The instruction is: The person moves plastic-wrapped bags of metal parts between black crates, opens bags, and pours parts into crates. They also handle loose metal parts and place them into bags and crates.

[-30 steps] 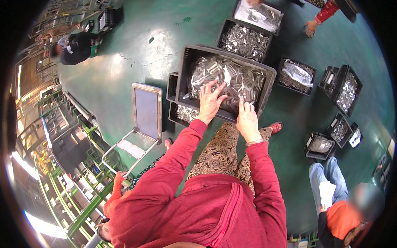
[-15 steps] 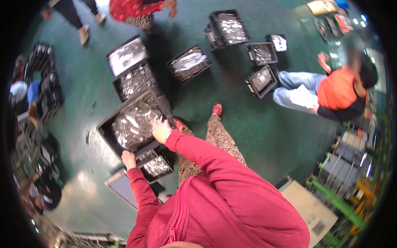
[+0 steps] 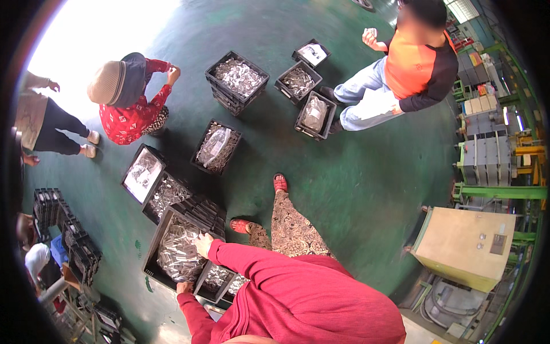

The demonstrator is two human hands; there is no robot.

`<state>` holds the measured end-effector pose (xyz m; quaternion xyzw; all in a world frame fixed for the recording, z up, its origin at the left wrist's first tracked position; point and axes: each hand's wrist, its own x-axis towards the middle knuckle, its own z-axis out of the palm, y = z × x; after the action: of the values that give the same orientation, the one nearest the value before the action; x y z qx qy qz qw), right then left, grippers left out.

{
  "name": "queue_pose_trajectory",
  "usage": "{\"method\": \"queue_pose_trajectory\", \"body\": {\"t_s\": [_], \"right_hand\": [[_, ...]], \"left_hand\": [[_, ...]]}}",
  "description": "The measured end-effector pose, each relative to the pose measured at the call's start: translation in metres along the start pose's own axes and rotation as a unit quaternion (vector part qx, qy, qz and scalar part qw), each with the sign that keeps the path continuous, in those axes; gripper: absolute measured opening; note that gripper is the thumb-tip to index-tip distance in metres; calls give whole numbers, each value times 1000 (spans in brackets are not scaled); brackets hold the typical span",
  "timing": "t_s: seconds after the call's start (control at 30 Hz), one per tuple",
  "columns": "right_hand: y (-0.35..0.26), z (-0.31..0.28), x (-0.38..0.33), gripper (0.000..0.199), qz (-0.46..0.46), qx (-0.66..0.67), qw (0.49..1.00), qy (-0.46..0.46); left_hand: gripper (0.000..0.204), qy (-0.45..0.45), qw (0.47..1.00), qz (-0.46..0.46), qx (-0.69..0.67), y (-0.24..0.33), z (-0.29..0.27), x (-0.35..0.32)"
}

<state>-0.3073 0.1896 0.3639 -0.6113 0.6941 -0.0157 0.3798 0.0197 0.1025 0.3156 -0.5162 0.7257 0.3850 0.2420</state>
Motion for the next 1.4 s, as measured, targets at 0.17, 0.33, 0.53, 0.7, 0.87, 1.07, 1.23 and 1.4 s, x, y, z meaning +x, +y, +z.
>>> {"method": "queue_pose_trajectory", "body": {"t_s": [0.17,0.33,0.53,0.7,0.87,1.07,1.23,1.4], "right_hand": [[4,8,0,40,29,14,999,9],[10,0,-1,49,22,54,998,11],[11,-63,-27,32,-99,51,993,27],[-21,-100,-47,31,-158,146,975,50],[-40,-111,-58,44,-162,132,967,143],[-101,-207,-19,36,-85,162,983,-2],[-134,-204,-1,43,-175,-201,964,-4],[-141,-187,0,36,-151,-127,979,-42]], "left_hand": [[8,-10,861,-216,-460,25,0,-38],[21,102,743,-283,-598,66,14,-46],[13,188,572,-72,-795,104,8,-104],[34,299,711,-27,-636,240,-103,-157],[26,405,669,13,-623,266,-76,-121],[15,451,730,-20,-513,310,-66,-123],[17,463,734,11,-497,323,-62,-125],[20,457,715,-16,-528,311,-55,-125]]}}
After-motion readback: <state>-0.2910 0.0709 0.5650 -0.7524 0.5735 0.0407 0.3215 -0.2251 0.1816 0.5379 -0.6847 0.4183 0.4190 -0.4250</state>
